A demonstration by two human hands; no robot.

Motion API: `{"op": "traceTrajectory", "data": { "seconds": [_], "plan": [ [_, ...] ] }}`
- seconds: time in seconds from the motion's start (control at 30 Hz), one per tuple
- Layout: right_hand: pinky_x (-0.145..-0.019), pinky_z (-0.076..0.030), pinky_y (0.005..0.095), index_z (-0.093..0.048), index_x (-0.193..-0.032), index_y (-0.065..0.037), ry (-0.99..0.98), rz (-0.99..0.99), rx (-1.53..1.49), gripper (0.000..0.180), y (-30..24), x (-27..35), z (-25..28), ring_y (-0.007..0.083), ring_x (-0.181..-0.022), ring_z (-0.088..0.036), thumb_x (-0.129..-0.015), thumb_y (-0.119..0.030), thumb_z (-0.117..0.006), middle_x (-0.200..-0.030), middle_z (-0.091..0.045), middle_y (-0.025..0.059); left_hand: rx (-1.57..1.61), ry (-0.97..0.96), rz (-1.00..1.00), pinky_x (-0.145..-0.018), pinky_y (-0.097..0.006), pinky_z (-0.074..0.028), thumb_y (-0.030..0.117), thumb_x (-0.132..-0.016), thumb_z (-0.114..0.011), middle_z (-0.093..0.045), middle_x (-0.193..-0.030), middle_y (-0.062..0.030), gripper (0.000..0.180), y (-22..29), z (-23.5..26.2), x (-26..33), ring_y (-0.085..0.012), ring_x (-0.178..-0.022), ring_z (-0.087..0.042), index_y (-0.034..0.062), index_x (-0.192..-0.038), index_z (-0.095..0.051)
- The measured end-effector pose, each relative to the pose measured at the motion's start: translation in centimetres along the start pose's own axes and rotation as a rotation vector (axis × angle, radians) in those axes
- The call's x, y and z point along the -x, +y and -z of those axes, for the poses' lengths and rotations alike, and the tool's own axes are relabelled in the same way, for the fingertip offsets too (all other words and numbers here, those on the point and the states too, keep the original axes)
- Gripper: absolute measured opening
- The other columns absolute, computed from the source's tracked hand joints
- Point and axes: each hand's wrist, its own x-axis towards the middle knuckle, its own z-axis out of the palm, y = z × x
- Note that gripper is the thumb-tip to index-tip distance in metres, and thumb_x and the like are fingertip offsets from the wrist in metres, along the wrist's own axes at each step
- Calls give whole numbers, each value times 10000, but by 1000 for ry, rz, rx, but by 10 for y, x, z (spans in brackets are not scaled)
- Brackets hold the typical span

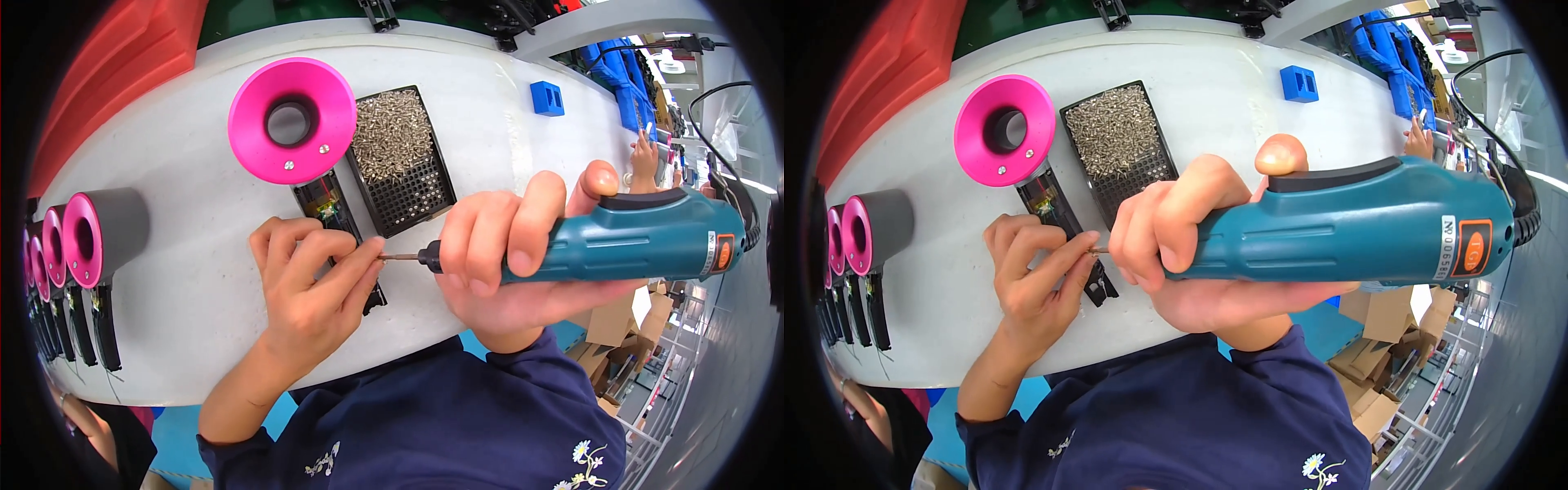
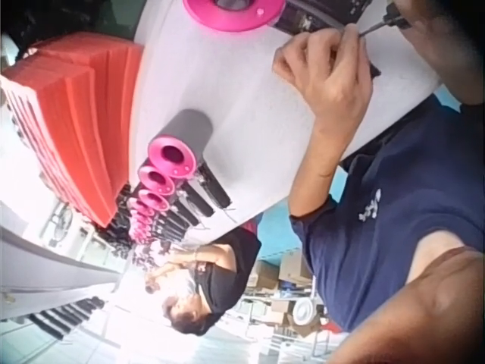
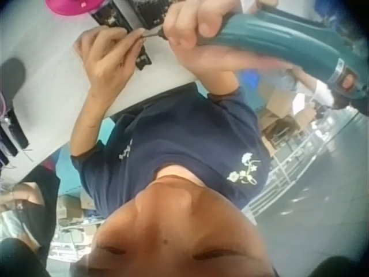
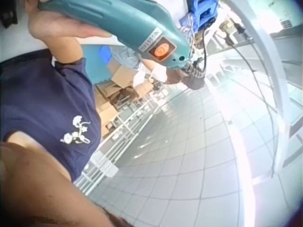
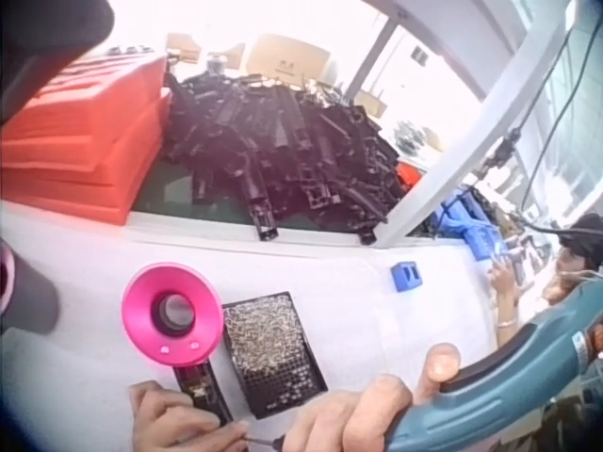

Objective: Assemble internal components and outer housing of handheld hair dryers at a factory workbench.

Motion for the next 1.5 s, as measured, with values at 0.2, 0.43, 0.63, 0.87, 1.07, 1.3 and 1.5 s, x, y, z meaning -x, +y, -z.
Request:
{"op": "traceTrajectory", "data": {
  "seconds": [0.2,0.43,0.63,0.87,1.07,1.3,1.5],
  "plan": [
    [-360,-399,291,-346,-1285,-173,-65,-67,18,651,-3,-4,0,143,-416,-467,-893,-693,-362,-717,-477,21,32,-46,-48,-758,-376,-306,93,-598,-786,-520,-771,12,259,-3,4,2,-199,-773,-481,73,-844,-706],
    [-362,-389,287,-339,-1314,-213,-219,43,117,678,1,-13,-11,156,-413,-461,-862,-714,-406,-733,-477,30,373,156,269,-824,-358,-410,67,-682,-794,-524,-982,-82,594,-1,6,10,-209,-860,-495,17,-1198,-503],
    [-404,-407,341,-357,-1237,-183,-331,114,104,700,29,-34,-33,205,-448,-474,-834,-755,-397,-749,-492,67,885,36,760,-917,-349,-486,76,-793,-736,-573,-1190,-162,770,-3,0,8,-214,-1056,-602,-74,-1391,-274],
    [-440,-397,381,-332,-1324,-203,-429,114,166,825,51,-29,-29,244,-468,-474,-780,-823,-370,-744,-500,106,933,40,765,-712,-295,-537,80,-877,-648,-645,-1016,-176,608,-3,-6,8,-177,-850,-655,-96,-1365,-333],
    [-433,-400,381,-340,-1314,-195,-480,91,254,810,54,-30,-32,241,-470,-469,-789,-811,-372,-736,-487,103,900,57,776,-651,-308,-523,57,-858,-651,-652,-866,-168,611,0,-10,10,-210,-754,-663,-74,-1368,-340],
    [-426,-404,357,-353,-1284,-193,-600,64,319,802,57,-29,-29,223,-477,-459,-780,-816,-373,-727,-474,90,721,174,629,-674,-392,-490,4,-816,-651,-593,-910,-220,621,3,-21,14,-369,-766,-604,-72,-1353,-348],
    [-379,-389,299,-361,-1275,-199,-527,150,299,797,66,-26,-28,163,-437,-431,-785,-826,-325,-742,-458,59,654,139,615,-651,-431,-479,15,-818,-643,-580,-902,-235,639,3,-18,15,-395,-755,-591,-83,-1362,-323]
  ]
}}
